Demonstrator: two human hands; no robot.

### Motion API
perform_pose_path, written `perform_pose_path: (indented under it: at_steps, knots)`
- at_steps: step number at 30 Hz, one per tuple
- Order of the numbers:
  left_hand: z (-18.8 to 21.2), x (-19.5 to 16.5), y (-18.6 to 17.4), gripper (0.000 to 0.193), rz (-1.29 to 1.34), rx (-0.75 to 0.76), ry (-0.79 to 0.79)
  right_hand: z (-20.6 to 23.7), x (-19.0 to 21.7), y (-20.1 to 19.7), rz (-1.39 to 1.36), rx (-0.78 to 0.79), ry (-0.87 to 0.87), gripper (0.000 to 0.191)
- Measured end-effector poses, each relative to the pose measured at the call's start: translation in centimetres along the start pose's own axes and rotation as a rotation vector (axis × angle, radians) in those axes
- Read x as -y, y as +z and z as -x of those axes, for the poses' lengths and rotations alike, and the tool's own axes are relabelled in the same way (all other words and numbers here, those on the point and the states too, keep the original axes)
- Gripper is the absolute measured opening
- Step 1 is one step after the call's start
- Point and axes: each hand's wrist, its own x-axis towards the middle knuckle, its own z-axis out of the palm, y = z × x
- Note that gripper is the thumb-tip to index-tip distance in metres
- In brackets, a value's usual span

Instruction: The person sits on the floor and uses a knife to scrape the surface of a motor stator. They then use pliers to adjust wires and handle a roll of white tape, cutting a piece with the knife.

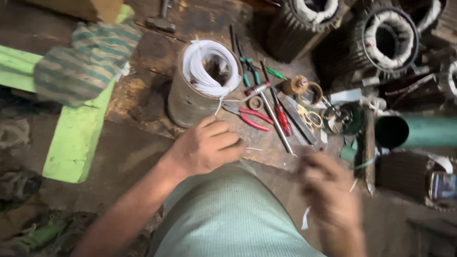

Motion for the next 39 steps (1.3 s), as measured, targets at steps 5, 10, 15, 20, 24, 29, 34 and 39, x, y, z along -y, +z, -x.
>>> perform_pose_path:
  at_steps: [5,10,15,20,24,29,34,39]
  knots:
    - [1.8,0.4,-4.0,0.019,0.176,-0.151,-0.247,-1.9,1.3,-8.8,0.340,-0.178,0.114,0.031]
    - [1.9,-1.5,-6.7,0.022,0.268,-0.314,-0.255,-8.1,-8.1,-3.9,0.758,0.178,-0.363,0.036]
    - [2.1,-4.2,-10.5,0.021,0.299,-0.489,-0.182,-15.5,-17.2,2.0,1.318,0.064,-0.429,0.039]
    - [0.7,-5.8,-13.8,0.015,0.294,-0.519,-0.240,-20.6,-17.4,4.9,1.454,0.000,-0.352,0.042]
    - [-1.5,-3.3,-17.2,0.034,-0.013,-0.518,-0.174,-22.2,-16.4,6.1,1.483,-0.029,-0.323,0.044]
    - [-11.8,8.9,-24.2,0.075,-0.075,-0.441,-0.295,-22.0,-16.3,6.4,1.503,-0.057,-0.330,0.046]
    - [-21.3,19.9,-24.3,0.051,-0.144,-0.395,-0.187,-21.7,-16.0,7.2,1.496,-0.087,-0.342,0.049]
    - [-15.8,18.8,-21.7,0.064,-0.390,-0.302,-0.232,-22.0,-14.9,10.2,1.455,-0.115,-0.413,0.052]
